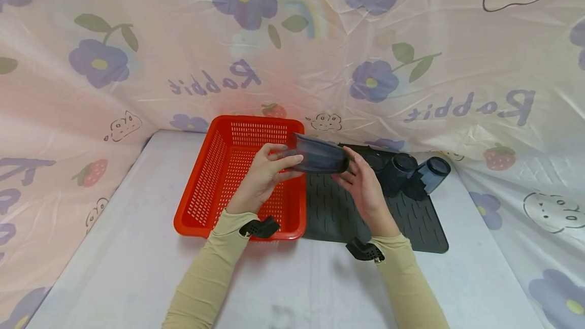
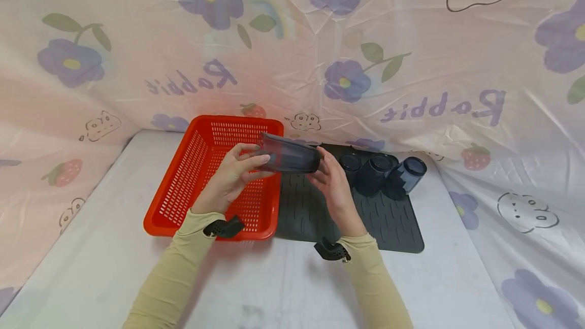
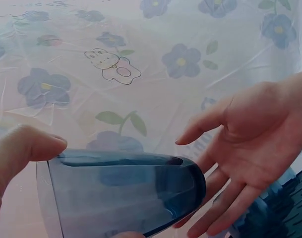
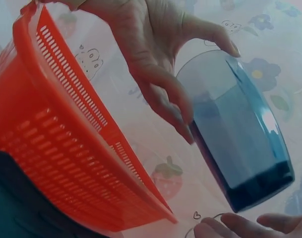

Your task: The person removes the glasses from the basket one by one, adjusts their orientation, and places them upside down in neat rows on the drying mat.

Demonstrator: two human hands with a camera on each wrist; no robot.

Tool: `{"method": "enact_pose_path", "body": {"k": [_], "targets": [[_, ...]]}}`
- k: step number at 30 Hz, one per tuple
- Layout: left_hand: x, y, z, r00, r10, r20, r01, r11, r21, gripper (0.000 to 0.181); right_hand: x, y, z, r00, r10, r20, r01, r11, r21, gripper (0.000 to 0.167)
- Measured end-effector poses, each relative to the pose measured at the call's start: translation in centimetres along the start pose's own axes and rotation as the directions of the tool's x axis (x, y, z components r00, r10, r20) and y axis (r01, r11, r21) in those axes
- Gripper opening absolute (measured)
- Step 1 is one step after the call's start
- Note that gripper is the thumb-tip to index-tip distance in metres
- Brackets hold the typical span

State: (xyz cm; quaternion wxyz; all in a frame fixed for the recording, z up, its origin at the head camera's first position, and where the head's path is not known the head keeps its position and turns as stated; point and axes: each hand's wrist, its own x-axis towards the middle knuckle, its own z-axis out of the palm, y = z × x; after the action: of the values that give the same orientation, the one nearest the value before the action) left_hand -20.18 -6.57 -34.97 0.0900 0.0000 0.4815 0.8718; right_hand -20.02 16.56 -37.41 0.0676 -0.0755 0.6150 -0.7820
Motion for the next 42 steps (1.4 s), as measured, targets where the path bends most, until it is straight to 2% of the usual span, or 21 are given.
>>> {"method": "enact_pose_path", "body": {"k": [6,11,18,24,28,34,42], "targets": [[0.1,-0.3,0.4,1.000,-0.009,-0.002,0.009,1.000,0.003,0.055,0.2,0.6,-0.1,0.999,0.011,0.048,-0.017,0.991,0.131,0.054],[0.2,-0.4,0.4,1.000,-0.007,-0.002,0.007,1.000,0.004,0.057,0.3,0.9,0.0,0.996,0.039,0.079,-0.060,0.958,0.281,0.054],[0.2,-0.6,0.3,1.000,-0.024,0.009,0.024,0.999,0.023,0.054,0.4,0.8,0.2,0.991,0.109,0.072,-0.128,0.927,0.352,0.044],[0.1,-0.5,0.3,0.999,-0.031,0.043,0.030,0.999,0.025,0.055,0.5,0.4,0.1,0.990,0.118,0.075,-0.139,0.898,0.418,0.046],[-0.2,-0.3,0.1,0.997,-0.029,0.078,0.022,0.996,0.088,0.056,0.3,-0.3,0.0,0.995,0.088,0.050,-0.102,0.895,0.435,0.040],[-0.6,0.0,-0.7,0.987,-0.054,0.153,0.018,0.973,0.229,0.060,-0.1,-1.4,-0.2,1.000,-0.006,0.010,0.002,0.927,0.375,0.044],[-0.8,0.2,-0.9,0.980,-0.079,0.182,0.027,0.962,0.272,0.056,-0.4,-2.1,-0.4,0.997,-0.081,0.008,0.073,0.933,0.351,0.048]]}}
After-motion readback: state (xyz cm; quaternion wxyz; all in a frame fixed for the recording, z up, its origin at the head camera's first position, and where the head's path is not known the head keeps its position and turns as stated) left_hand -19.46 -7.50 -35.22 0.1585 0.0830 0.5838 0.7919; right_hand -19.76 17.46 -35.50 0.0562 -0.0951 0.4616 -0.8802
